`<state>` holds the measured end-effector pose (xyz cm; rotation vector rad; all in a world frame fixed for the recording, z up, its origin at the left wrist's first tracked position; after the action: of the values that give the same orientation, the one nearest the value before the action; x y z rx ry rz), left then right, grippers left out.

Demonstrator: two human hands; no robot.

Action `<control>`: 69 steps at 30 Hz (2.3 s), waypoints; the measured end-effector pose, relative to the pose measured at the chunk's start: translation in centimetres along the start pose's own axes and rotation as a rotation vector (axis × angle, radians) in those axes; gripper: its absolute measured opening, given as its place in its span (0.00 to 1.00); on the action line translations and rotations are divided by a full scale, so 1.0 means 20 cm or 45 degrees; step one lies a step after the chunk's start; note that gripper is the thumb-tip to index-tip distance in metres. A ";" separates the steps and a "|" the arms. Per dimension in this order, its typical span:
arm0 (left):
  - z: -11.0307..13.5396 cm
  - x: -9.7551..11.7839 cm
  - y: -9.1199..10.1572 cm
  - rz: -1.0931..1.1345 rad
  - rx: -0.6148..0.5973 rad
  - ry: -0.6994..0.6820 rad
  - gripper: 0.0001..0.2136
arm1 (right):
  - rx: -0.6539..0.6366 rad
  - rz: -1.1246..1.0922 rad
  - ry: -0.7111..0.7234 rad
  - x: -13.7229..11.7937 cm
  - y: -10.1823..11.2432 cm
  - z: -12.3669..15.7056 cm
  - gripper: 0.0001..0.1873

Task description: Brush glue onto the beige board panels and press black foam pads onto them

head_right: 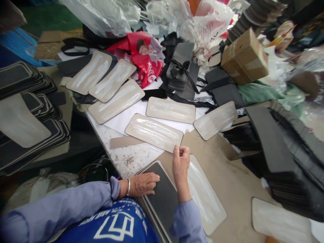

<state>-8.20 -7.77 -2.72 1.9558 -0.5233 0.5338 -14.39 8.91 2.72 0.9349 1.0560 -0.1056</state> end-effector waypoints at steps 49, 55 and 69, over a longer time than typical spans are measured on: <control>0.03 -0.05 0.19 -0.011 -0.213 -0.015 0.20 | -0.295 0.413 0.389 0.22 -0.26 0.41 0.22; 0.08 -0.07 0.16 0.085 -0.186 -0.156 0.21 | -0.333 0.439 0.589 0.13 -0.38 0.50 0.22; 0.09 -0.09 0.11 0.113 -0.463 -0.014 0.33 | 0.071 0.275 0.269 0.28 -0.14 0.51 0.25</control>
<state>-10.67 -10.09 -3.03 1.5959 -0.6674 0.4481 -5.72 2.00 -1.60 1.1227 1.1429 0.1468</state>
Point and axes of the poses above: each hand's wrist, its own z-axis away from the middle knuckle, its own y-axis out of the back of the hand, x = y × z, the point moved 7 cm from there along -z, towards the middle knuckle, and after that the axes turned 5 degrees about -y, right-handed, at the moved point
